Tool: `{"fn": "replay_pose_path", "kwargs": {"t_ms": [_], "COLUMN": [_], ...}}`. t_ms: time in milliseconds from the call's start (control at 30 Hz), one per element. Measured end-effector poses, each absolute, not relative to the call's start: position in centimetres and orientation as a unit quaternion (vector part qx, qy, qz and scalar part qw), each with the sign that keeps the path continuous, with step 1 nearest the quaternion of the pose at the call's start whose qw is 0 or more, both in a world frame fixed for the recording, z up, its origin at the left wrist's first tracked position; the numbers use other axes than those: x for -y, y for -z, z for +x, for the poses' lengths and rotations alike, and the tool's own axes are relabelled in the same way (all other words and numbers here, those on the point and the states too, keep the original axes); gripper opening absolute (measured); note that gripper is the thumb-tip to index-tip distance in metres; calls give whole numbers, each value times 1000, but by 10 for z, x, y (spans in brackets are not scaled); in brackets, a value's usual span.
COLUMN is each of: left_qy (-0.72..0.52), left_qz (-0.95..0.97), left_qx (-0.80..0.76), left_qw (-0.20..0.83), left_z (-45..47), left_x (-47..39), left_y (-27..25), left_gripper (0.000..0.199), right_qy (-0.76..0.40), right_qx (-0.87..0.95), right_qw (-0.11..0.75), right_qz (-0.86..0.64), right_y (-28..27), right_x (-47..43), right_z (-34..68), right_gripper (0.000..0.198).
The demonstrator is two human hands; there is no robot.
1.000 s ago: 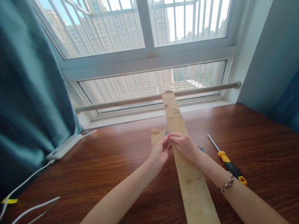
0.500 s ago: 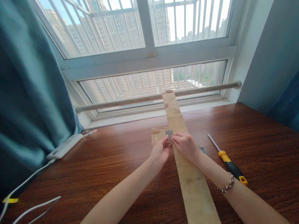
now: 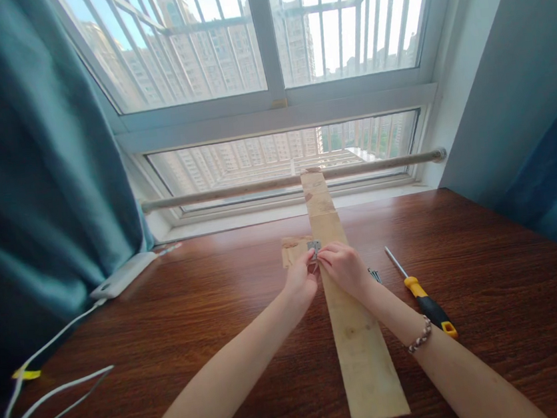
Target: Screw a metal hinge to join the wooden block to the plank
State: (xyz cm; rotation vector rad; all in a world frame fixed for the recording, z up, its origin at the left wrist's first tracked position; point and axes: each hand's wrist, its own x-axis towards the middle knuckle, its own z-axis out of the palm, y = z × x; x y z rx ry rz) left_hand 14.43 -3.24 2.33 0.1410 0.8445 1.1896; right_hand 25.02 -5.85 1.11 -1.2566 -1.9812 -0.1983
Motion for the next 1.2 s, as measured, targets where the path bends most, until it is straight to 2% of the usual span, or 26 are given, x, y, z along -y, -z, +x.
{"fn": "replay_pose_path", "kwargs": {"t_ms": [233,400,500,567,700,767,1200], "left_qy": [-533,-528,-528,-524,-514,-512,-519], "left_qz": [66,76,74,74,77,77,74], "left_qx": [-383,-372,-373,-376,-381,-385,-384], "left_qw": [751,760,760,761,764,764,760], "left_z": [144,140,140,140,139,139,139], "left_x": [31,29,28,27,28,28,29], "left_y": [-22,-18,-15,-15,-17,-20,-19], "left_gripper": [19,16,15,15,15,17,14], "right_qy": [43,-89,-155,-185,-252,-264,-273], "right_qx": [772,747,691,652,574,553,547], "right_qw": [369,404,407,360,187,134,42], "right_qz": [-516,-520,-578,-640,-756,-779,-791], "right_y": [-18,-35,-48,-55,-55,-48,-3], "right_x": [62,62,60,59,59,59,44], "right_z": [249,260,287,311,349,356,353], "right_gripper": [18,15,13,15,6,4,10]}}
